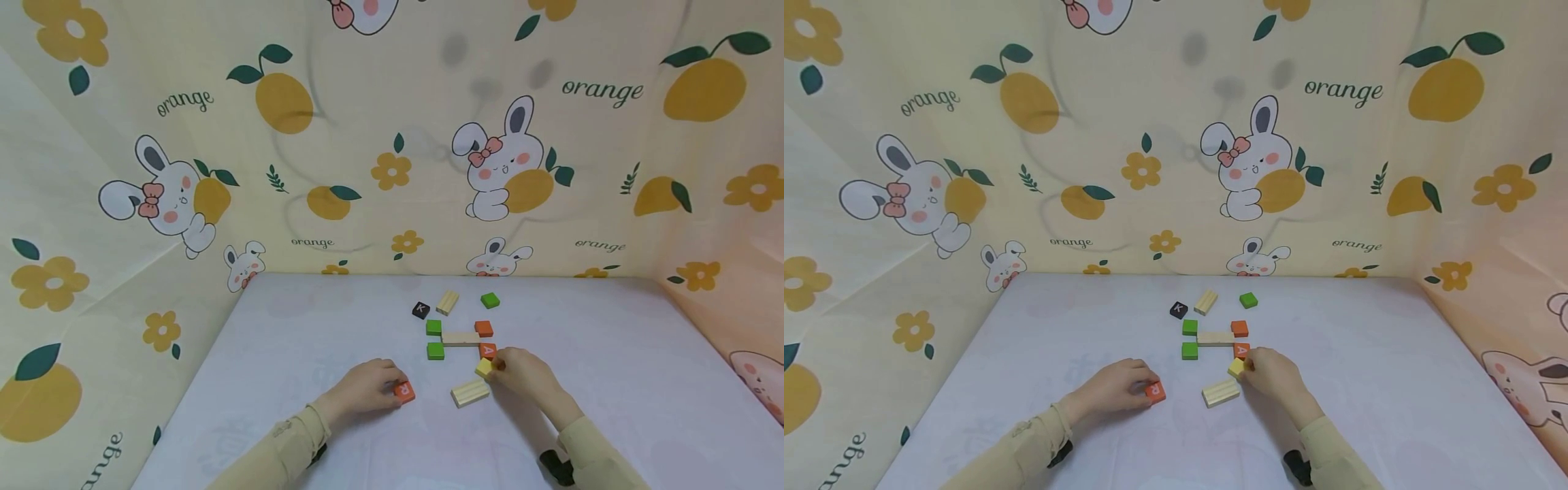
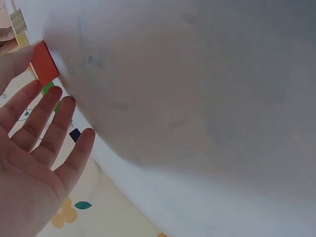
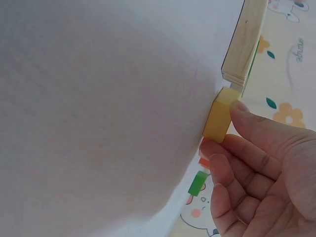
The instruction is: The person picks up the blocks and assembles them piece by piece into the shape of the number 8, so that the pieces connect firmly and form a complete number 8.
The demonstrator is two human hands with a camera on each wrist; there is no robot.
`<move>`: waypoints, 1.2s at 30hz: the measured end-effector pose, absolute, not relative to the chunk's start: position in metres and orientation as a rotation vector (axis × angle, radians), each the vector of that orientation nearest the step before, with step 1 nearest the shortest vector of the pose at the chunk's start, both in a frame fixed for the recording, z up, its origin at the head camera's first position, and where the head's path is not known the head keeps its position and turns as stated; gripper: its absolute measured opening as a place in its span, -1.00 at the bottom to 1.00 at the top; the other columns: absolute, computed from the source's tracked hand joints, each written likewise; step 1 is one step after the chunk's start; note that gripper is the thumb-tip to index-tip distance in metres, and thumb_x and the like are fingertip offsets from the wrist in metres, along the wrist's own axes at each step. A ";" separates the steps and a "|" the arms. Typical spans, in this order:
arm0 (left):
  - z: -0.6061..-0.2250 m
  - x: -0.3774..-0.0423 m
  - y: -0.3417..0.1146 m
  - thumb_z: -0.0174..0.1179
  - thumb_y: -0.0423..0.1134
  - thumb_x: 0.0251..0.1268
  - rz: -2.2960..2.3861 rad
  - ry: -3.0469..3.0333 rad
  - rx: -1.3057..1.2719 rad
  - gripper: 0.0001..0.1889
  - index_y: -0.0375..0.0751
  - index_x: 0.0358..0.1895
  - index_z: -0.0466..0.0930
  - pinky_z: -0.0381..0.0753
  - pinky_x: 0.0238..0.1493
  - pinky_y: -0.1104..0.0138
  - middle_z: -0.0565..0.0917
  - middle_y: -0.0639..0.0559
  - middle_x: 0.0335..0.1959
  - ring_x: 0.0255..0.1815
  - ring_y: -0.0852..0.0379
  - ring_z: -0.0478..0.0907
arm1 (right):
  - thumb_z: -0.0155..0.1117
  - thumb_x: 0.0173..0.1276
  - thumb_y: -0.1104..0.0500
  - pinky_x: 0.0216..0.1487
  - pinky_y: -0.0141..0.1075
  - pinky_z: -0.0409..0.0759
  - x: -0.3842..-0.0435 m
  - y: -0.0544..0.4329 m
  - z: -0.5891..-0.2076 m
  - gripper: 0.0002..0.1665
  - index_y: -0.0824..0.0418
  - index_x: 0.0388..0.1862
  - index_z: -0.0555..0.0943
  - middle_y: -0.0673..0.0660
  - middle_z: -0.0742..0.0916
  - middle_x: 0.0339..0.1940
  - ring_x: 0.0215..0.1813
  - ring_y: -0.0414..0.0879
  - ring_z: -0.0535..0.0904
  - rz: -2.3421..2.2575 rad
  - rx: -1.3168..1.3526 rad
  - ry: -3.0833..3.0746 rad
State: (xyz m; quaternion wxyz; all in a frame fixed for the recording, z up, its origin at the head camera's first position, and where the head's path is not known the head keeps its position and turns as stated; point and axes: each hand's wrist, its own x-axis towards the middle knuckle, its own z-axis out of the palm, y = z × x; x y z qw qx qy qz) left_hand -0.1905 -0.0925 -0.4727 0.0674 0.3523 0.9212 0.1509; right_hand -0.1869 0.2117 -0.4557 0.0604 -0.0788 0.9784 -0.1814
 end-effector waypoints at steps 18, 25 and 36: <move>-0.478 -0.200 -0.061 0.26 -0.13 0.08 0.432 2.894 0.968 -0.69 -0.04 -0.06 0.66 0.41 -0.33 0.53 0.61 0.17 -0.27 -0.37 0.36 0.42 | 0.43 0.05 0.14 -0.29 -0.18 0.55 -0.186 0.212 -0.456 -0.73 0.28 -0.32 0.65 0.07 0.70 -0.39 -0.38 -0.14 0.52 -0.576 -0.241 2.959; -0.478 -0.202 -0.046 0.29 -0.15 0.06 0.505 2.911 0.888 -0.73 -0.14 -0.15 0.67 0.44 -0.33 0.50 0.65 0.11 -0.32 -0.38 0.32 0.46 | 0.43 0.05 0.14 -0.28 -0.16 0.55 -0.186 0.212 -0.457 -0.72 0.28 -0.31 0.66 0.08 0.71 -0.37 -0.36 -0.13 0.53 -0.579 -0.248 2.965; -0.480 -0.204 -0.030 0.32 -0.11 0.04 0.534 2.918 0.819 -0.70 -0.14 -0.15 0.66 0.41 -0.37 0.53 0.59 0.13 -0.35 -0.42 0.33 0.41 | 0.42 0.05 0.13 -0.27 -0.17 0.55 -0.187 0.214 -0.461 -0.74 0.26 -0.31 0.66 0.08 0.71 -0.35 -0.36 -0.14 0.52 -0.588 -0.219 2.962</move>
